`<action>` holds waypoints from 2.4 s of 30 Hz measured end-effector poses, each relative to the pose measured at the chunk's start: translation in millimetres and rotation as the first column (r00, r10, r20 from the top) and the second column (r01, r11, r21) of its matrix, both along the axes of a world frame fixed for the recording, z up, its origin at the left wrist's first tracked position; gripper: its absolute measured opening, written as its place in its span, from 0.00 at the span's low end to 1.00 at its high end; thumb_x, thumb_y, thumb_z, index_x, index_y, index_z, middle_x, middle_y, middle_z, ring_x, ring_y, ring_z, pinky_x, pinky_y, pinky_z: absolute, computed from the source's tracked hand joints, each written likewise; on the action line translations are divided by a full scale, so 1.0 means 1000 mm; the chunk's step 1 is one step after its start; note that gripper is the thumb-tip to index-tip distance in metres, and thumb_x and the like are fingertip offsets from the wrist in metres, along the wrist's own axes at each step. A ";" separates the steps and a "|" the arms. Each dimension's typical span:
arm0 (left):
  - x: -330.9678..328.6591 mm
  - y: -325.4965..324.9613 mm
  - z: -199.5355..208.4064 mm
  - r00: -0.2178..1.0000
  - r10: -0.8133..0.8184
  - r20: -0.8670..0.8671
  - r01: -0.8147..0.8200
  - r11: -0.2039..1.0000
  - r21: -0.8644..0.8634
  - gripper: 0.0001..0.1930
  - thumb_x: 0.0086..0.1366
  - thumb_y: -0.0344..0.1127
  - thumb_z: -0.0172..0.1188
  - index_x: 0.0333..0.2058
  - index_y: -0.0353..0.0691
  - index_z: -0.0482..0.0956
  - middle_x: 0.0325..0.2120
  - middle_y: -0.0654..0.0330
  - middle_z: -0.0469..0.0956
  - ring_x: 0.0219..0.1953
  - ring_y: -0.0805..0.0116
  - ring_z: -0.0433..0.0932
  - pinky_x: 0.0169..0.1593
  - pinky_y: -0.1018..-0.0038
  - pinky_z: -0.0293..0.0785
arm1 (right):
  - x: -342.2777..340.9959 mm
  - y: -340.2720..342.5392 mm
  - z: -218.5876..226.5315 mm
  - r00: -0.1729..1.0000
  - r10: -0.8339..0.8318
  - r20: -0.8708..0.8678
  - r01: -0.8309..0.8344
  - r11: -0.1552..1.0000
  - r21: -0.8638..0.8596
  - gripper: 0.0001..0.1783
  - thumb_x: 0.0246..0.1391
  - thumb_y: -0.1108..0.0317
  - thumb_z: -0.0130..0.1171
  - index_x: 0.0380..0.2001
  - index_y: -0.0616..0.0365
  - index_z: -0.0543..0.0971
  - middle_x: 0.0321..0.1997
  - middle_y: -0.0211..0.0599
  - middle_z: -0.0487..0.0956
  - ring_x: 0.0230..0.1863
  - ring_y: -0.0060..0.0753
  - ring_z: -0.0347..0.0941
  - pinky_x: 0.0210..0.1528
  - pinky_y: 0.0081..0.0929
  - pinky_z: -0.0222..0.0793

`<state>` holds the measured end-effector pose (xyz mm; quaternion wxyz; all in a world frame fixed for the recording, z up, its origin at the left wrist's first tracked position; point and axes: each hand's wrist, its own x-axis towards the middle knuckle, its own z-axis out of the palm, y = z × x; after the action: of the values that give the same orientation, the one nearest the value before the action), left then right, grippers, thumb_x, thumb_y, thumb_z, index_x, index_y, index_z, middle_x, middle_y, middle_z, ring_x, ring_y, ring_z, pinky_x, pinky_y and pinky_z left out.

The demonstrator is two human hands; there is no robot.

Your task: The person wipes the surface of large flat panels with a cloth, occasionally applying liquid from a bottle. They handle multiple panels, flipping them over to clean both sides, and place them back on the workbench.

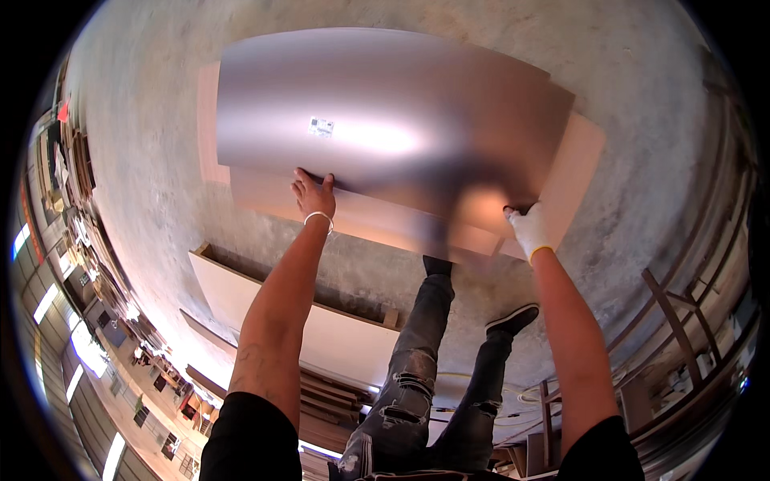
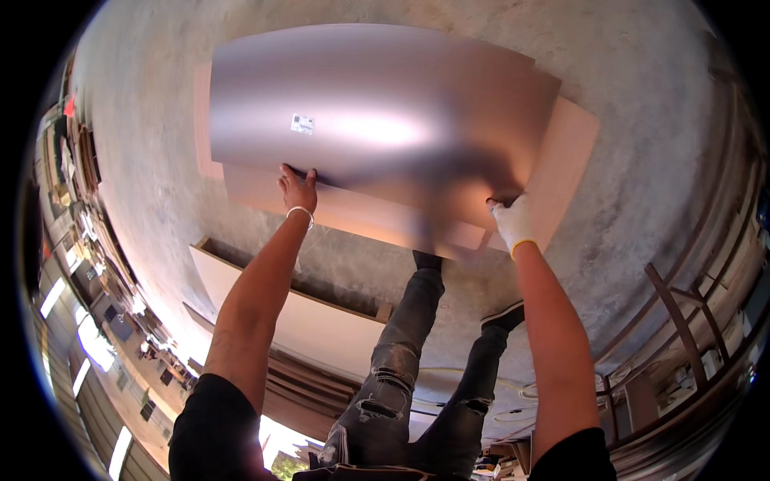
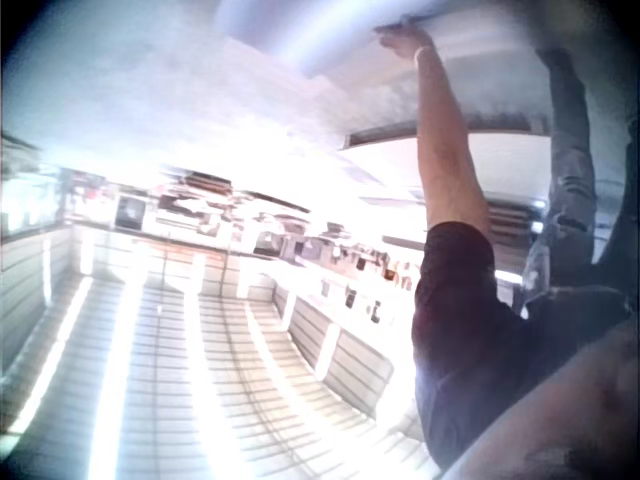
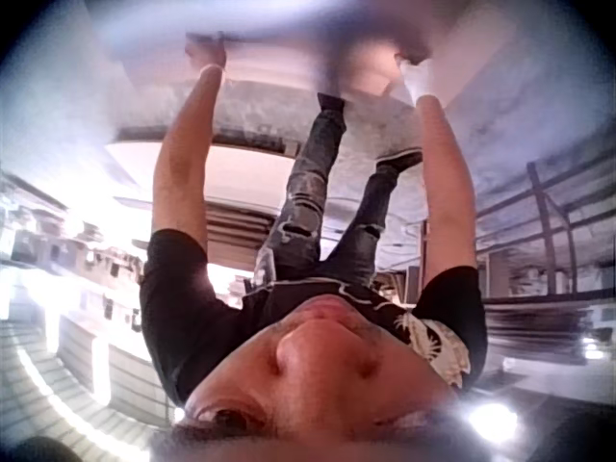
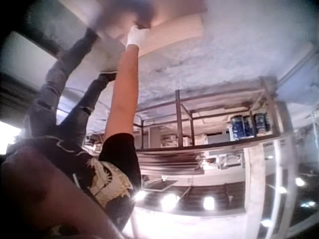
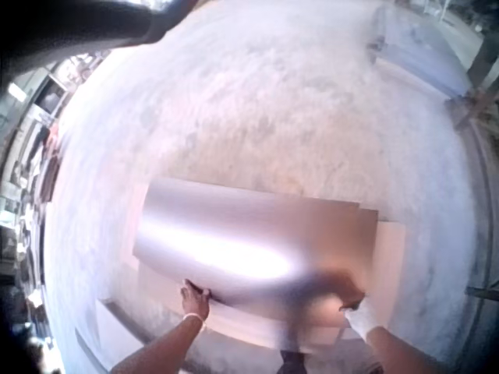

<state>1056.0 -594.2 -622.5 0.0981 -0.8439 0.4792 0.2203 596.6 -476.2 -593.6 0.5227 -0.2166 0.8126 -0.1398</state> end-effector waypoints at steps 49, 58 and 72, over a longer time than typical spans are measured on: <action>-0.025 0.040 0.023 0.834 -0.515 -0.199 0.503 0.857 -0.111 0.45 0.69 0.45 0.64 0.77 0.42 0.49 0.75 0.35 0.48 0.76 0.37 0.51 0.75 0.55 0.55 | -0.009 0.057 0.027 0.998 0.032 0.054 -0.025 0.992 -0.122 0.45 0.61 0.53 0.63 0.71 0.71 0.61 0.70 0.66 0.70 0.71 0.62 0.66 0.72 0.45 0.63; -0.226 0.263 0.151 0.550 -0.368 -0.750 0.718 0.666 0.200 0.33 0.64 0.36 0.64 0.67 0.33 0.70 0.66 0.39 0.71 0.70 0.43 0.67 0.73 0.59 0.61 | 0.025 0.366 0.208 1.000 -0.018 0.003 0.018 0.997 -0.075 0.21 0.55 0.60 0.57 0.48 0.60 0.83 0.46 0.60 0.83 0.50 0.62 0.81 0.52 0.54 0.75; -0.465 0.335 0.351 0.153 -0.823 -0.547 0.949 0.278 -0.153 0.19 0.63 0.35 0.60 0.51 0.33 0.84 0.41 0.42 0.86 0.45 0.47 0.85 0.52 0.61 0.81 | -0.115 0.630 0.546 0.618 -0.763 -0.191 0.657 0.634 -0.409 0.19 0.60 0.61 0.59 0.53 0.53 0.81 0.44 0.49 0.86 0.46 0.55 0.83 0.50 0.44 0.79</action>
<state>590.6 -259.0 -271.3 0.1685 -0.2790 0.8593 0.3941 481.9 154.0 -47.4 0.2316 0.0296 0.8779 -0.4180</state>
